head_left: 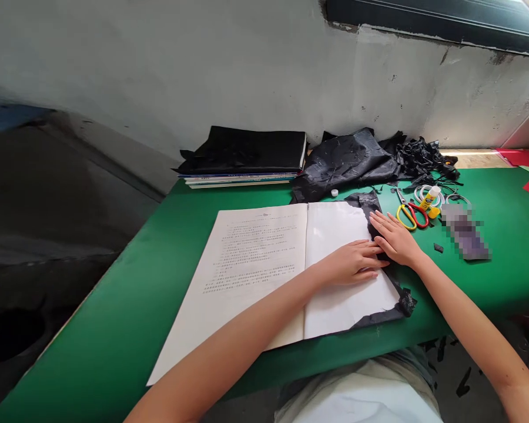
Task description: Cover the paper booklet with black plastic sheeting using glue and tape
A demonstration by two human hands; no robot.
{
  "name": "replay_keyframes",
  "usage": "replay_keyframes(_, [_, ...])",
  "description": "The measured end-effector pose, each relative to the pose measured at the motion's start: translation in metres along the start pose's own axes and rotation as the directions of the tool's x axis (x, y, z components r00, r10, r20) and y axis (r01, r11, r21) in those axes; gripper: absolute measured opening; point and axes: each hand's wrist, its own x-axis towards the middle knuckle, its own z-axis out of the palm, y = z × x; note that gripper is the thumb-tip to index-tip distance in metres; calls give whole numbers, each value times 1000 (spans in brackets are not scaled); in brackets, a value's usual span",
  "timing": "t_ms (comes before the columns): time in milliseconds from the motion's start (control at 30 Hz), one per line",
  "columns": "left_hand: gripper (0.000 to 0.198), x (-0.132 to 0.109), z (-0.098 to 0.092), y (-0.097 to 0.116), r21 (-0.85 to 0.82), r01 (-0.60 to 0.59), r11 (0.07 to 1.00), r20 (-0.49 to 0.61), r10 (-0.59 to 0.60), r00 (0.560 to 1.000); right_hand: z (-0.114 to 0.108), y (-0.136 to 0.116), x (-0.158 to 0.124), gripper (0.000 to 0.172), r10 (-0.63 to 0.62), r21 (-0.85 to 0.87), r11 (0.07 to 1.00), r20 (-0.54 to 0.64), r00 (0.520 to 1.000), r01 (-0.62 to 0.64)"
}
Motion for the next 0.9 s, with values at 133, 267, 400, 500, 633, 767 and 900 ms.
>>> replay_keyframes(133, [43,-1,1,-2,-3,19,1000,43,-19,999,-24,9,-31,34,5,-28,999,-391,920,-18])
replay_keyframes(267, [43,0,1,-3,-29,41,999,60,-39,997,-46,45,-98,29,241,-25,931,-706,666,-363])
replay_keyframes(400, [42,1,1,-3,-42,39,998,56,-37,998,-60,85,-168,46,400,-29,799,-720,567,-601])
replay_keyframes(500, [40,1,0,-3,-54,20,998,25,-19,1000,-64,99,-191,44,397,-116,784,-661,637,-609])
replay_keyframes(633, [40,1,0,-3,-42,21,999,18,-20,1000,-62,100,-190,43,402,-207,758,-598,693,-619])
replay_keyframes(767, [40,0,0,-3,-22,24,999,26,-24,999,-62,97,-186,44,403,-170,765,-627,667,-621])
replay_keyframes(900, [40,-1,0,-3,-36,36,999,28,-35,999,-70,98,-184,39,442,-34,778,-680,585,-628])
